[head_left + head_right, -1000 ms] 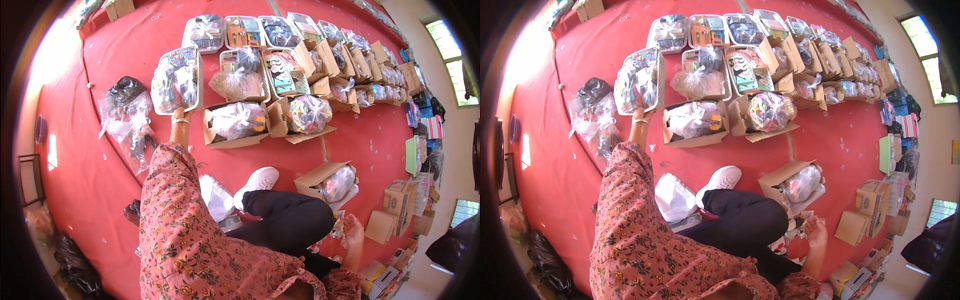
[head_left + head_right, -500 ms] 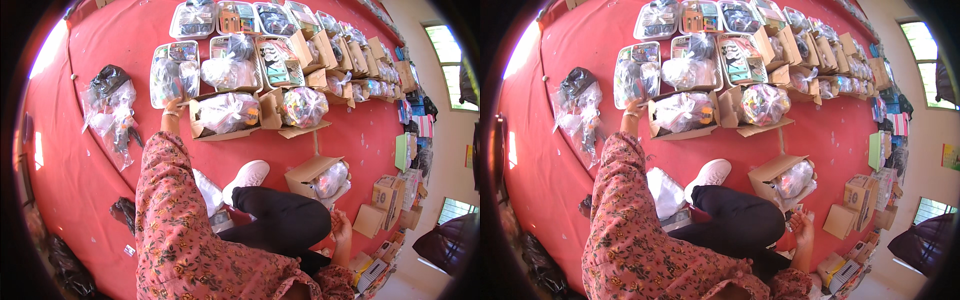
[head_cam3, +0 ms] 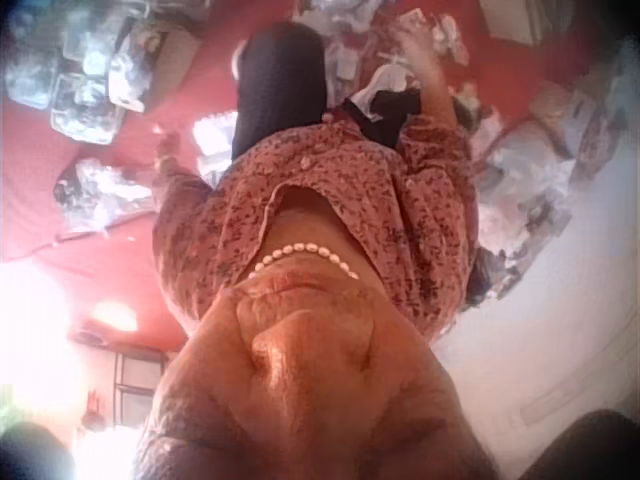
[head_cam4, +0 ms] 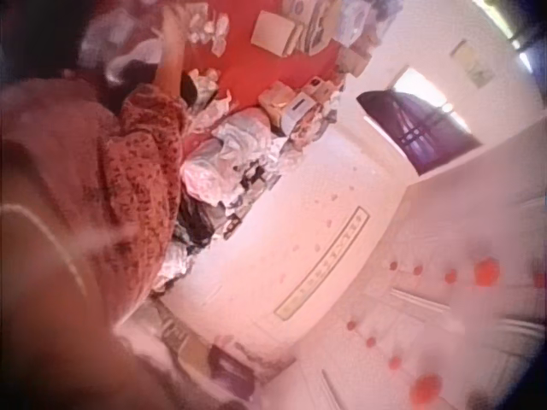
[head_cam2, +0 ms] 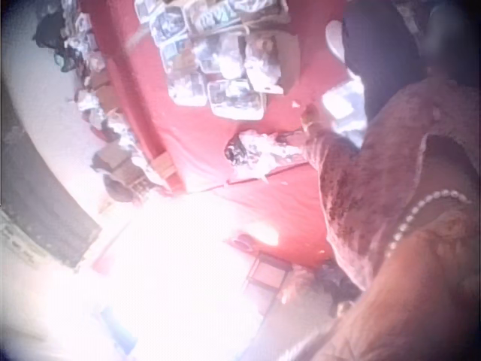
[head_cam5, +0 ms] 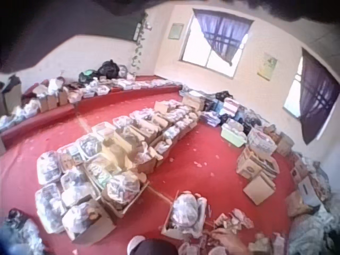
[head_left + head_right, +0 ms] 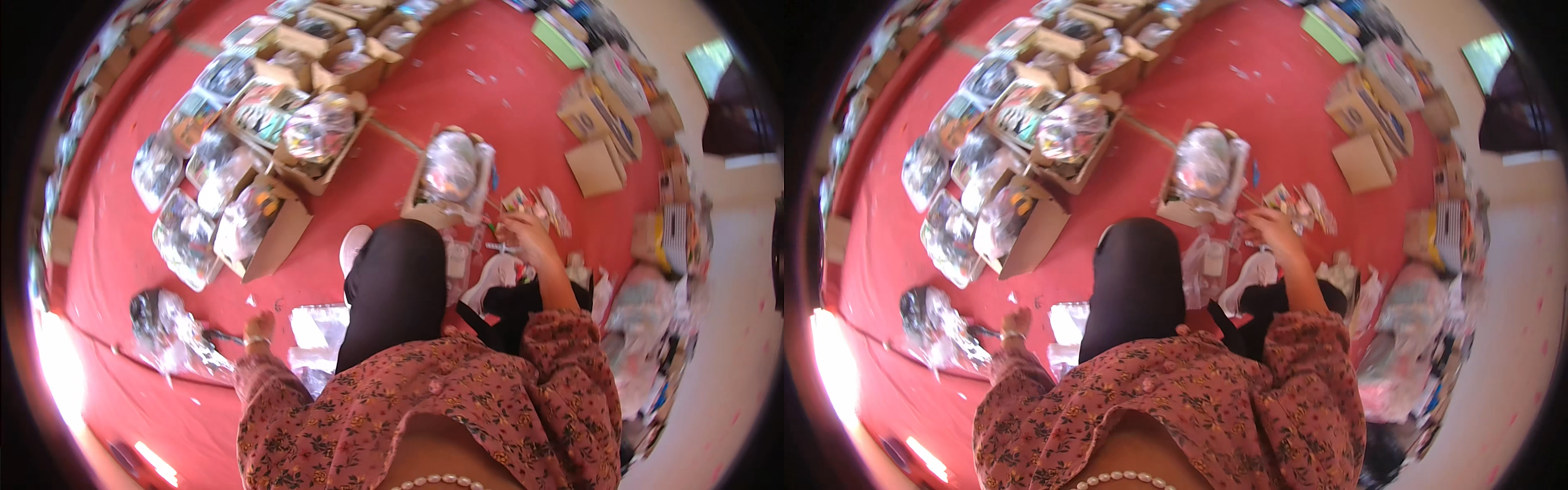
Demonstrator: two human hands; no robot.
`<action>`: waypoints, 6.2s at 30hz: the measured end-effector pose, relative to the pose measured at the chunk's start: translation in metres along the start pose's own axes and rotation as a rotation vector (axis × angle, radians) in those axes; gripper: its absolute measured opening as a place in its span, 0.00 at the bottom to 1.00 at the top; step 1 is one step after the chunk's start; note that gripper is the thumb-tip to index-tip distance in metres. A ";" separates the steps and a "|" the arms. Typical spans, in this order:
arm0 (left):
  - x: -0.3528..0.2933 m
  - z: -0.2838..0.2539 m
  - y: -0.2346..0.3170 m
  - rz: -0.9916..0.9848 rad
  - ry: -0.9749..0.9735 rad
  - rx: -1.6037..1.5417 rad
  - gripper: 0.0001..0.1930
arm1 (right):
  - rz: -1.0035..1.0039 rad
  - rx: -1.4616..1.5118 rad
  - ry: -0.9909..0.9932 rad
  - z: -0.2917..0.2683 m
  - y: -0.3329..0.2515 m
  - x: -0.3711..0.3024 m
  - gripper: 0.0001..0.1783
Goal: The person sits on a red floor surrounded by cardboard boxes and plastic bags. They pick up various small items, including a package of white rolls and a small box, inspect them, and place them into a white plastic basket. The person continues to sort through the clutter, moving items from the floor into the basket.
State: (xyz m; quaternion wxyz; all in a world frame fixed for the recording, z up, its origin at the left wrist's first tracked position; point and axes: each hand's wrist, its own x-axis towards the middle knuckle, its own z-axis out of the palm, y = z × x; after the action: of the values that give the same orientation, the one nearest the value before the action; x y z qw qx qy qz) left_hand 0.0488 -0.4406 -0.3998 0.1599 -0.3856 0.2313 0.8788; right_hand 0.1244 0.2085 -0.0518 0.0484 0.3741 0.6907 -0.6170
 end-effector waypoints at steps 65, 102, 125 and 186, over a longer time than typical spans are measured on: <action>-0.174 0.572 -0.397 -0.669 -0.870 1.064 0.19 | -0.444 0.165 0.947 -0.194 0.074 -0.153 0.15; -0.142 0.604 -0.339 -0.143 -0.714 0.882 0.16 | -0.027 -0.197 -0.060 -0.223 0.117 0.037 0.14; -0.182 0.606 -0.362 0.160 -0.629 0.897 0.22 | -0.306 -1.332 -0.579 -0.101 0.122 0.087 0.13; -0.197 0.480 -0.411 0.190 -1.463 2.287 0.11 | 0.668 1.541 1.833 0.000 0.542 -0.297 0.13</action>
State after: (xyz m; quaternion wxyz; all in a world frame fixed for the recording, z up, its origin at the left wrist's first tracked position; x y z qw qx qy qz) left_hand 0.0762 0.1398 -0.0817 0.4117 0.5291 0.7127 0.2065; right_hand 0.6493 0.0509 -0.3374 -0.5291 0.7551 -0.2010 -0.3307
